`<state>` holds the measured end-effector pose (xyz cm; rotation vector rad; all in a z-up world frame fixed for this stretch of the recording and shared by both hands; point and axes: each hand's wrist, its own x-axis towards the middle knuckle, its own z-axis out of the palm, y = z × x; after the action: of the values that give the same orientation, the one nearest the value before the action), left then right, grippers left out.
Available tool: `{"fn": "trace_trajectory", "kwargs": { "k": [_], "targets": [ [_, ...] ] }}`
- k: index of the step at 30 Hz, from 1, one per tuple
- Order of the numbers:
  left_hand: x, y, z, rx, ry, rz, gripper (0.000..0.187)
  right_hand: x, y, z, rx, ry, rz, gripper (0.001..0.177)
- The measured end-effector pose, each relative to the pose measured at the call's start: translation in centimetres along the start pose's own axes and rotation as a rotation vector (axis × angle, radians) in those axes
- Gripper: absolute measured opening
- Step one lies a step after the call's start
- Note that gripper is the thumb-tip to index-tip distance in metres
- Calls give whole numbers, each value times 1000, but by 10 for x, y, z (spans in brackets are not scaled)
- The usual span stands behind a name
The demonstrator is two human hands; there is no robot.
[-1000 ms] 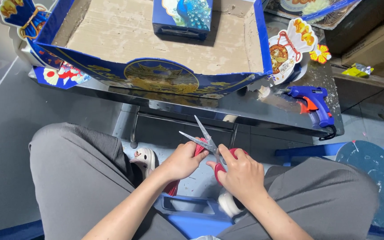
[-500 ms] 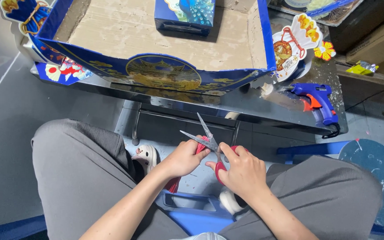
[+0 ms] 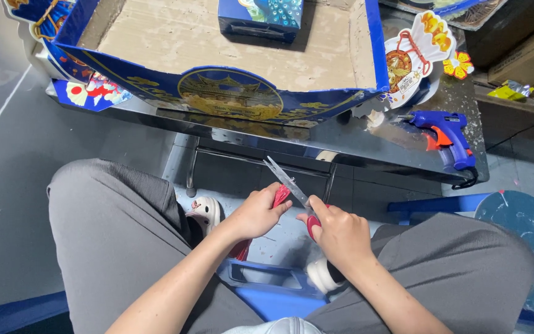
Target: A person decorates a gift box by trimming a red paper fan with scissors and attaching it inside the box using a hot glue gun.
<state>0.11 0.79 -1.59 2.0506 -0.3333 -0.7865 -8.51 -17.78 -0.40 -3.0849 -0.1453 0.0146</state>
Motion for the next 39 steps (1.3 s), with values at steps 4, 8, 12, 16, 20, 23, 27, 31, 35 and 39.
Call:
{"fn": "trace_trajectory", "kwargs": {
  "k": [4,8,12,16,20,23,27,31,35,39],
  "targets": [
    [4,-5,2,7,1,-12,19,3,3,-6,9,-4,6,39],
    [1,7,1,21,-6,-13,19,4,-6,-22,124,-9,23,49],
    [-2,11,2,51,-6,-5,20,4,-9,-20,78,-14,40,52],
    [-3,9,3,69,-1,-3,21,4,-9,-22,112,-56,50,53],
    [-3,3,3,99,10,-26,24,4,-6,-18,83,-89,18,46],
    [-4,-4,5,108,2,-43,27,3,-3,-10,59,-99,-10,44],
    [-12,3,2,68,17,-40,28,4,8,11,-2,-100,-28,39],
    [-9,3,-2,125,-15,-48,31,6,5,5,28,-107,4,38],
    [-3,13,3,182,-10,-61,26,1,2,-7,120,1,-3,46],
    [0,4,7,206,44,-109,26,1,-4,-10,120,-15,8,46]
  ]
}}
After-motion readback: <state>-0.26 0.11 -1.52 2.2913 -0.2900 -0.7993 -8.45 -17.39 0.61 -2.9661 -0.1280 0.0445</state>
